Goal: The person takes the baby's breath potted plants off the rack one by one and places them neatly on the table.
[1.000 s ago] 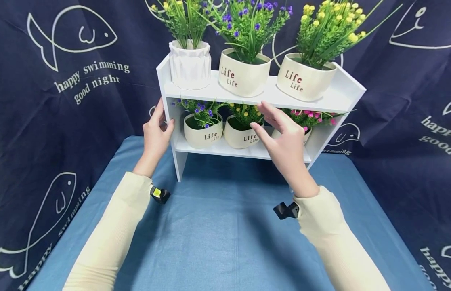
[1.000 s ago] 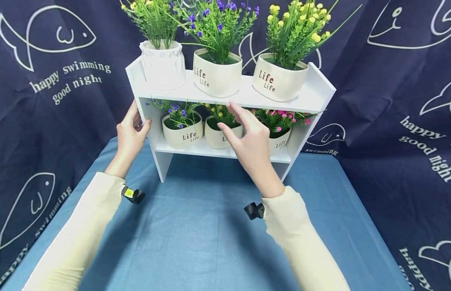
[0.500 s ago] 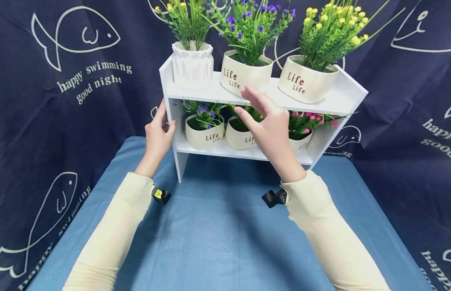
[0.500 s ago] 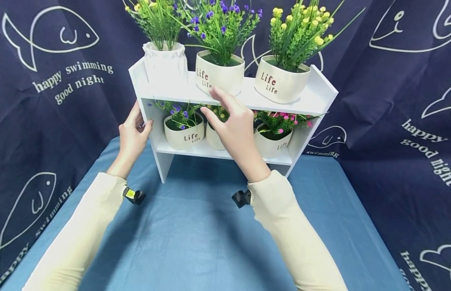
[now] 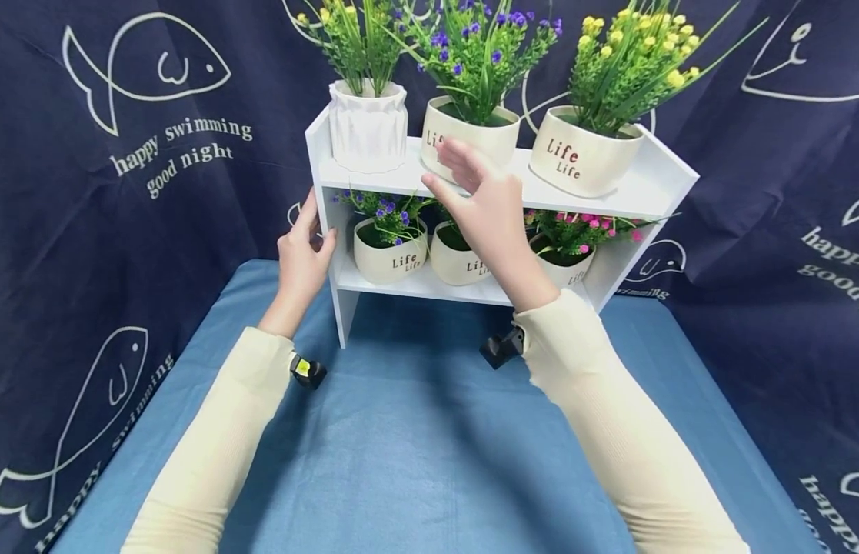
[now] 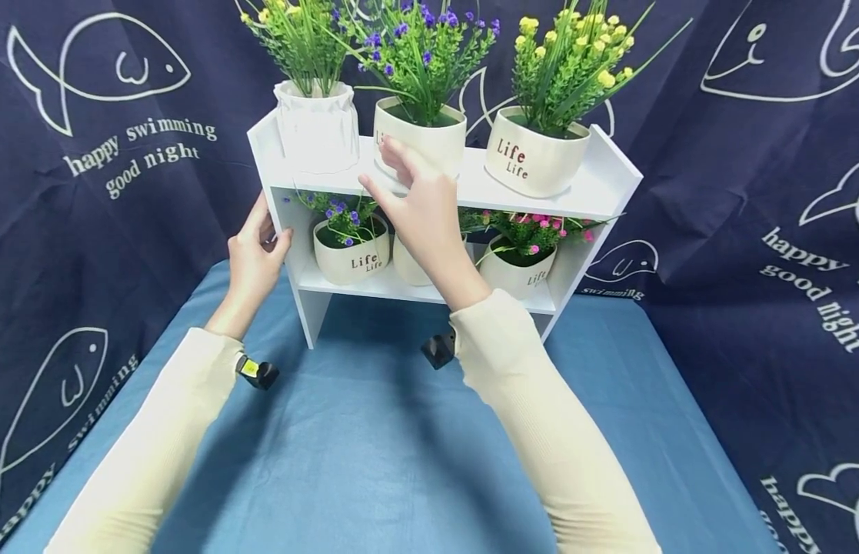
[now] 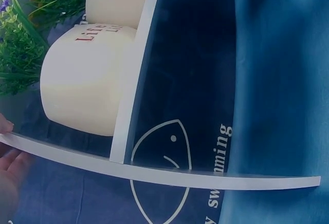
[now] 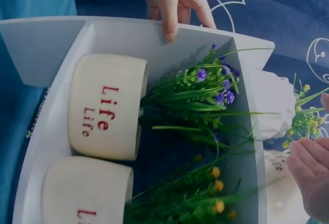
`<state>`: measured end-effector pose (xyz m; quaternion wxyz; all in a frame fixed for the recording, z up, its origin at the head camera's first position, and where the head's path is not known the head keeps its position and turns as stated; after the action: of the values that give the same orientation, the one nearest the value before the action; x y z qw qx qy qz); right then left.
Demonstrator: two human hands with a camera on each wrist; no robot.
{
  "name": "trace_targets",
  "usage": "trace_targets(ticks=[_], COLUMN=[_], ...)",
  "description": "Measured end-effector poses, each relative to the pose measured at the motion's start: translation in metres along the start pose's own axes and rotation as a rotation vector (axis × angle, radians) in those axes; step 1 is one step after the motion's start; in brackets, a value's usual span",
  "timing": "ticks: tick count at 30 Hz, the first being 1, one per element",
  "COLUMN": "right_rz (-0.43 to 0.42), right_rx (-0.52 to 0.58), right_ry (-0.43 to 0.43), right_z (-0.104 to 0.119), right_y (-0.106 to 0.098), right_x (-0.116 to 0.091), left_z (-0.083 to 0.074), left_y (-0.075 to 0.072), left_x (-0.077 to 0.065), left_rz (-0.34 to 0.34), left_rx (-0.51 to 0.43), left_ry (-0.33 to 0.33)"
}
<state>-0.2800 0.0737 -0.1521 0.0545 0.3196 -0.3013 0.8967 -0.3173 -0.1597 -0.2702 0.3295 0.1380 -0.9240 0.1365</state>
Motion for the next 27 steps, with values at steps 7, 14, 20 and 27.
trace_targets(ticks=[7,14,20,27], right_rz=[0.03,0.043,0.011,0.057], right_rx=[-0.064,-0.153,-0.277,-0.303], right_ry=[0.05,0.073,0.056,0.136], right_z=[0.009,0.015,0.023,0.027], right_y=[0.013,0.027,0.034,0.042], right_x=[0.02,0.037,0.049,0.06], left_z=[0.001,0.002,0.003,0.002], left_y=[-0.001,0.0,0.001,0.0], left_x=[0.002,0.001,0.001,0.001], left_rz=[0.006,0.017,0.016,0.012], left_rx=[0.002,0.006,-0.006,-0.006], left_ry=[0.001,0.018,0.029,0.028])
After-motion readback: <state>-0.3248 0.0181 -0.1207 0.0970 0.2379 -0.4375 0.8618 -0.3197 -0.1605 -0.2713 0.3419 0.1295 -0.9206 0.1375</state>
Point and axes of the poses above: each hand's wrist, its own x-axis towards the middle knuckle, its own y-axis out of the palm, z = x × y, the point moved 7 cm from there along x, towards the middle knuckle, and after that the axes turned 11 degrees about -x, right-handed, at the moved point
